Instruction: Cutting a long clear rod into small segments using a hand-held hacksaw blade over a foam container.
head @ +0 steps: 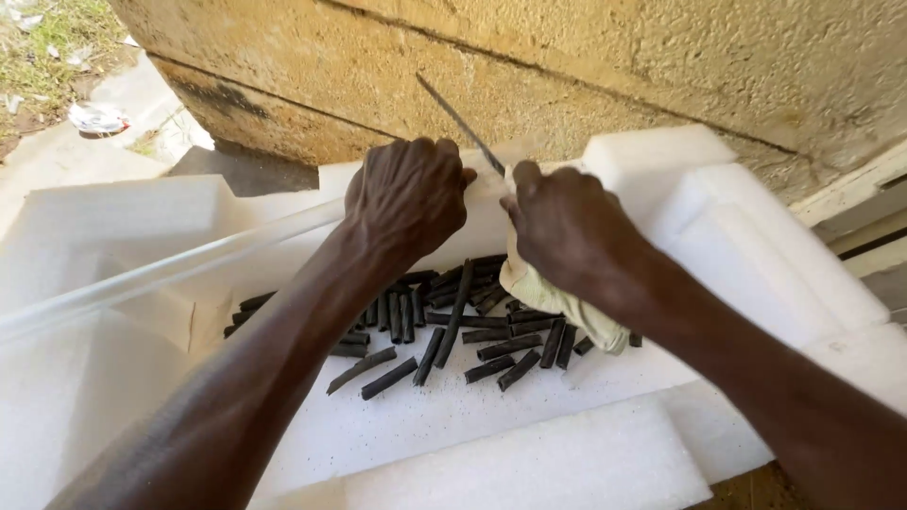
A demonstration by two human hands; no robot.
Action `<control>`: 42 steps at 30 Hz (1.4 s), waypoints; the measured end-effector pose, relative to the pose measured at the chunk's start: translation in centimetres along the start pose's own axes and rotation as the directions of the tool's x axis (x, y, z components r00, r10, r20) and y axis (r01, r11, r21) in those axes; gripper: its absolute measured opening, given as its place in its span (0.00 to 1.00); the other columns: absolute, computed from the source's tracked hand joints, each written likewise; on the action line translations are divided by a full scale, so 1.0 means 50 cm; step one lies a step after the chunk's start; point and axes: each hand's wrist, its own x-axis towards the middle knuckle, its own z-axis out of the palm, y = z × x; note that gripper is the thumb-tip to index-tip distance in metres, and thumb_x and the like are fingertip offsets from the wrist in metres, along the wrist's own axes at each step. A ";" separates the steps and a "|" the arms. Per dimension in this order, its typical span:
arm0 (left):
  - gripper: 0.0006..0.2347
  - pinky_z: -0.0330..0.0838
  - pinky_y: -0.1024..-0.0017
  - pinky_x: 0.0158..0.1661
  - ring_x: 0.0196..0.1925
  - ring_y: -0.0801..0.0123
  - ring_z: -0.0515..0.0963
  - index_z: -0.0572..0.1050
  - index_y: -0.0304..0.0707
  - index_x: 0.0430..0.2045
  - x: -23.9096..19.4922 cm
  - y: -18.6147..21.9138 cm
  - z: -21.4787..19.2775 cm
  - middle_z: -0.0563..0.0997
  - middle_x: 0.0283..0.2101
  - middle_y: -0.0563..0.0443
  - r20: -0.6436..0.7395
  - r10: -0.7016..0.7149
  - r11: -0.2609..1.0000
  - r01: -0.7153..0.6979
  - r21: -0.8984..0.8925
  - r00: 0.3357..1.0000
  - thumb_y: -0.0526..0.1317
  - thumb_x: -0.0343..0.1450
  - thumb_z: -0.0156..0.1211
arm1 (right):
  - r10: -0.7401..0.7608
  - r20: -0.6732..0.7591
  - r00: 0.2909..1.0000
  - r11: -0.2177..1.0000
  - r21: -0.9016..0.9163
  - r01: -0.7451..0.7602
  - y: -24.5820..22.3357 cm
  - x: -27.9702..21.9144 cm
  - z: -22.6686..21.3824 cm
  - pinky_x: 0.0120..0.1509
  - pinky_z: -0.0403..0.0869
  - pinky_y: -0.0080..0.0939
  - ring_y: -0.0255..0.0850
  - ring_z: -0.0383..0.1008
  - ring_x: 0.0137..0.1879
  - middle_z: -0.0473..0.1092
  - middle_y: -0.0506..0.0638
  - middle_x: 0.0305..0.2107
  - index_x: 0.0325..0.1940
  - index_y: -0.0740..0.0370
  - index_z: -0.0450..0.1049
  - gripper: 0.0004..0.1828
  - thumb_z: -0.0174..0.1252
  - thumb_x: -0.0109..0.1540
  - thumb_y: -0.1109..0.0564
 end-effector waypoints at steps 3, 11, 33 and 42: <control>0.10 0.76 0.67 0.26 0.21 0.59 0.79 0.78 0.30 0.24 0.002 0.003 0.023 0.73 0.18 0.45 -0.016 0.008 0.999 -0.007 0.049 1.000 0.37 0.72 0.51 | 0.042 -0.001 0.999 0.999 0.008 -0.042 -0.007 -0.029 0.010 0.30 0.79 0.64 0.65 0.81 0.32 0.70 0.61 0.21 0.51 0.66 0.69 0.17 0.48 0.70 0.49; 0.16 0.49 0.76 0.19 0.17 0.79 0.51 0.56 0.51 0.18 0.018 0.017 0.033 0.53 0.17 0.65 0.096 -0.079 0.996 0.082 -0.028 0.992 0.36 0.79 0.45 | 0.110 0.147 0.983 0.993 0.030 -0.115 0.026 -0.095 -0.062 0.21 0.70 0.48 0.51 0.74 0.17 0.75 0.60 0.15 0.61 0.63 0.67 0.17 0.50 0.70 0.54; 0.08 0.69 0.68 0.18 0.15 0.60 0.74 0.75 0.24 0.20 0.010 0.002 0.051 0.68 0.13 0.53 -0.011 -0.009 1.000 0.009 0.004 1.000 0.30 0.62 0.46 | 0.062 -0.027 0.998 0.997 -0.049 -0.064 0.033 -0.018 0.036 0.33 0.81 0.63 0.62 0.82 0.34 0.73 0.62 0.23 0.58 0.60 0.73 0.24 0.47 0.70 0.41; 0.07 0.72 0.66 0.18 0.17 0.57 0.78 0.74 0.31 0.20 0.017 -0.011 0.083 0.71 0.15 0.46 -0.047 0.095 0.995 -0.094 0.021 0.994 0.33 0.58 0.48 | 0.162 0.144 0.976 0.986 -0.067 -0.153 0.048 -0.140 -0.058 0.36 0.84 0.64 0.62 0.84 0.33 0.76 0.65 0.21 0.60 0.56 0.71 0.21 0.49 0.68 0.44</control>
